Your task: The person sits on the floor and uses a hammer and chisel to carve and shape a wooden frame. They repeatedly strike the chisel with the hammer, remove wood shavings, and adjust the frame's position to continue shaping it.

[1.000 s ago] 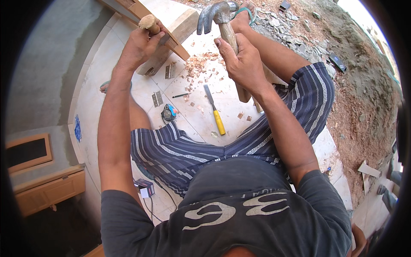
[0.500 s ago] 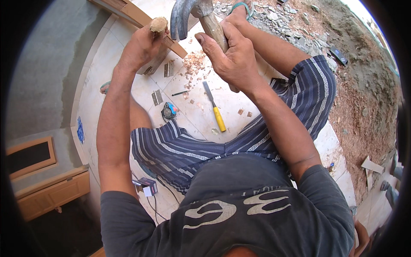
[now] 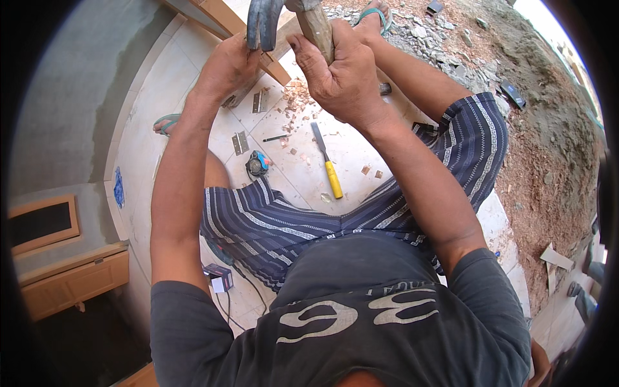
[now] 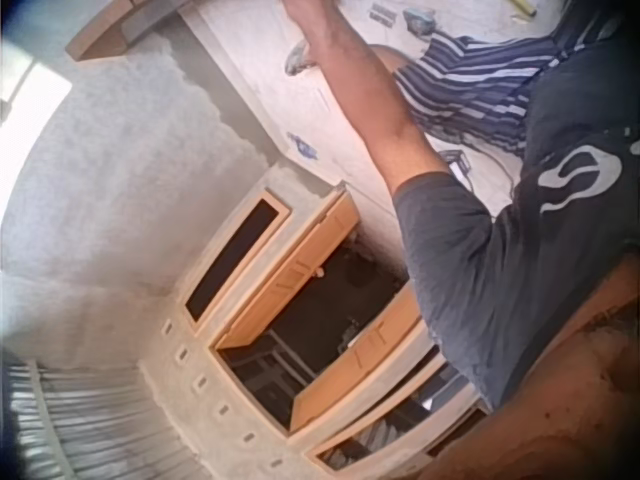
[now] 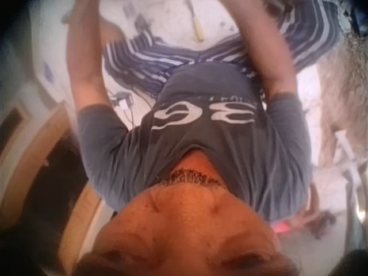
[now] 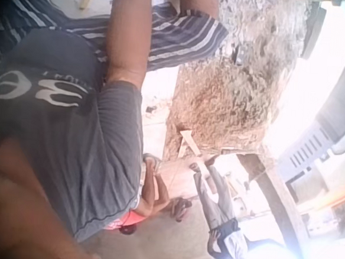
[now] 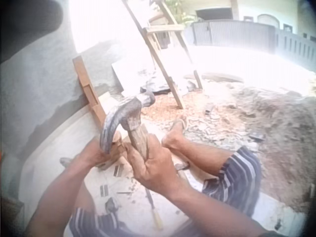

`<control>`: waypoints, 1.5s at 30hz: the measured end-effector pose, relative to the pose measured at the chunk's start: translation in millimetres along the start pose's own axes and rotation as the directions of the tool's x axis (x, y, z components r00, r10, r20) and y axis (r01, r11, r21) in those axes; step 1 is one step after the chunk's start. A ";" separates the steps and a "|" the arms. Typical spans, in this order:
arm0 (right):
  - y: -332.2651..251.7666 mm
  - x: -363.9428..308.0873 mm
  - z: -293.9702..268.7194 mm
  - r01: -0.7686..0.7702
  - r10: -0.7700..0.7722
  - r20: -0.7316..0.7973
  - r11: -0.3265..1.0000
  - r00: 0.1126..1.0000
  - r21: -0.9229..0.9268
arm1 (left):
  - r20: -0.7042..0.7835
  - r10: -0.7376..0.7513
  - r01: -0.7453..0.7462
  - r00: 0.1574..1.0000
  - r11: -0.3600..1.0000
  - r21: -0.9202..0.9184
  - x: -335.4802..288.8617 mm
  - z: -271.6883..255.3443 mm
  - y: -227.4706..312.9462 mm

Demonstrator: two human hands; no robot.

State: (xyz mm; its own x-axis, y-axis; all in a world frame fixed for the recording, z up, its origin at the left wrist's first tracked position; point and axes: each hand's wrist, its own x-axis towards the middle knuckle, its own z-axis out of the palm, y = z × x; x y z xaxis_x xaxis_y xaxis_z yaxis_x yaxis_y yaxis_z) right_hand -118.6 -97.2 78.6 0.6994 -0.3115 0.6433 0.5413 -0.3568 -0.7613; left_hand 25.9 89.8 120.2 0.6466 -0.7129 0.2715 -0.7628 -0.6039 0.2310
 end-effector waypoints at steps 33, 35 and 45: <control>7.1 -21.8 -9.5 0.048 -0.039 -0.066 0.989 0.997 0.141 | 0.033 0.046 -0.045 0.998 0.999 -0.025 -0.3 2.0 15.3; 20.2 -23.4 0.8 0.117 -0.115 -0.036 0.992 0.993 0.043 | 0.022 0.096 -0.096 0.995 0.995 -0.014 1.7 10.3 2.6; 6.7 -0.8 5.0 0.003 -0.004 -0.022 0.999 1.000 -0.032 | 0.030 0.112 -0.109 0.993 0.990 -0.087 10.4 4.0 -13.7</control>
State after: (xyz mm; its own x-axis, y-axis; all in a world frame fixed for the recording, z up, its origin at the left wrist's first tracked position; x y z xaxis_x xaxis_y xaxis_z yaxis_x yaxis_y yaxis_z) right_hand -113.1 -94.9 72.5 0.6869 -0.3297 0.6477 0.5281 -0.3859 -0.7565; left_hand 43.1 89.2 116.1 0.5570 -0.7862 0.2677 -0.8256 -0.4893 0.2809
